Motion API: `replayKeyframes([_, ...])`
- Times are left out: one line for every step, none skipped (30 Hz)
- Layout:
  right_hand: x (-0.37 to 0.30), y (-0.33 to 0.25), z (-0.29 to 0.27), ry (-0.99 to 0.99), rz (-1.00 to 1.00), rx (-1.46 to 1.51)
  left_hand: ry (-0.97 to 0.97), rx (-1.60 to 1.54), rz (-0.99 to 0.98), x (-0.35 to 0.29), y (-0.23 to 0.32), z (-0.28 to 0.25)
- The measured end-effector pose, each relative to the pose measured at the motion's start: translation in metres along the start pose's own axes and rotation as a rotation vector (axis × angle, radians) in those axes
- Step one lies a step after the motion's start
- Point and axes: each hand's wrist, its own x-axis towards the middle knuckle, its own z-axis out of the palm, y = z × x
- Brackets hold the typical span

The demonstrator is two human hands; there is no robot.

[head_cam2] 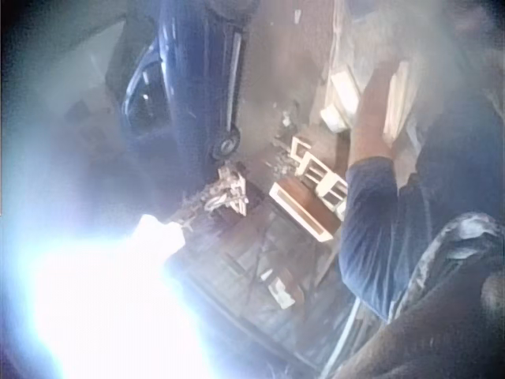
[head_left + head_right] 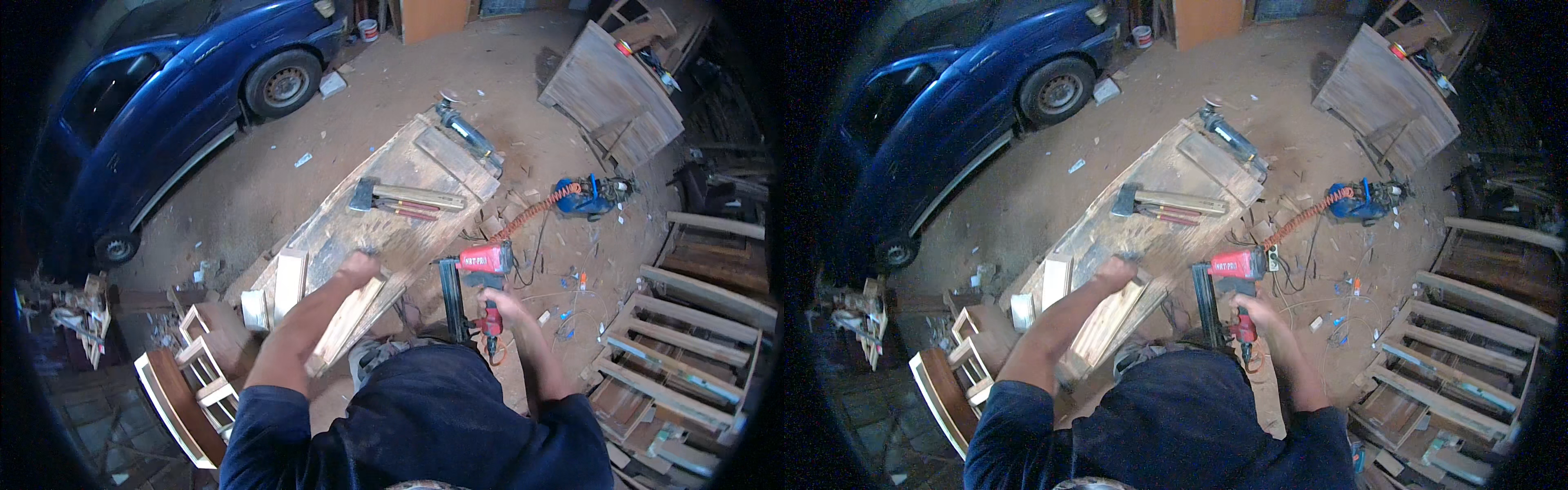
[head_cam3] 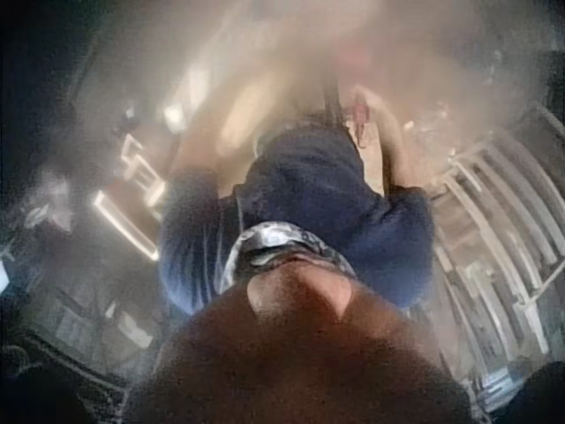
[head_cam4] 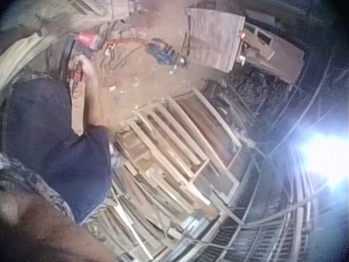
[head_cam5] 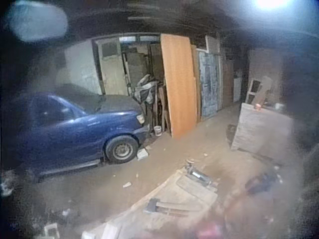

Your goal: The person assembles wooden frames by joining rectangular pieces of wood using a pneumatic nail gun. They position the wood pieces on a workbench, align them, and drive nails into the joints to secure the structure. The person handles the wood and the nail gun repeatedly to build the frame.

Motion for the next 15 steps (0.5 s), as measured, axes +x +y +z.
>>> replayKeyframes([-0.009,0.013,-0.004,0.1,-0.029,-0.031,0.028,0.417,0.404,-0.011,0.008,0.001])
replayKeyframes([-0.011,0.02,-0.012,0.084,-0.012,0.026,0.128,0.478,0.665,-0.028,0.009,0.001])
replayKeyframes([-0.021,0.036,-0.02,0.069,0.031,0.089,0.198,0.404,0.666,-0.052,0.015,-0.004])
replayKeyframes([-0.016,0.035,-0.024,0.037,0.031,0.153,0.295,0.367,0.658,-0.06,0.01,-0.024])
replayKeyframes([-0.021,0.041,-0.023,0.032,-0.006,0.191,0.254,0.382,0.55,-0.074,0.005,-0.04])
replayKeyframes([-0.017,0.042,-0.02,0.037,0.01,0.248,0.212,0.403,0.444,-0.093,-0.005,-0.054])
replayKeyframes([-0.015,0.045,-0.019,0.044,0.03,0.307,0.17,0.423,0.34,-0.117,-0.011,-0.067])
replayKeyframes([-0.013,0.049,-0.018,0.061,0.051,0.363,0.218,0.402,0.324,-0.143,-0.012,-0.086])
replayKeyframes([-0.006,0.055,-0.018,0.047,0.033,0.423,0.27,0.377,0.305,-0.168,-0.016,-0.099])
replayKeyframes([0.0,0.054,-0.015,-0.014,0.022,0.445,0.389,0.361,0.319,-0.189,-0.032,-0.098])
replayKeyframes([0.004,0.051,-0.015,-0.065,0.012,0.461,0.404,0.361,0.264,-0.212,-0.027,-0.118])
replayKeyframes([0.008,0.044,-0.013,-0.124,0.002,0.472,0.5,0.373,0.237,-0.233,-0.035,-0.123])
replayKeyframes([0.005,0.032,-0.006,-0.206,-0.011,0.485,0.537,0.339,0.191,-0.252,-0.031,-0.137])
replayKeyframes([0.005,0.024,-0.003,-0.259,-0.029,0.507,0.655,0.347,0.174,-0.264,-0.029,-0.144])
replayKeyframes([0.006,0.016,-0.001,-0.312,-0.044,0.524,0.717,0.371,0.167,-0.272,-0.033,-0.146])
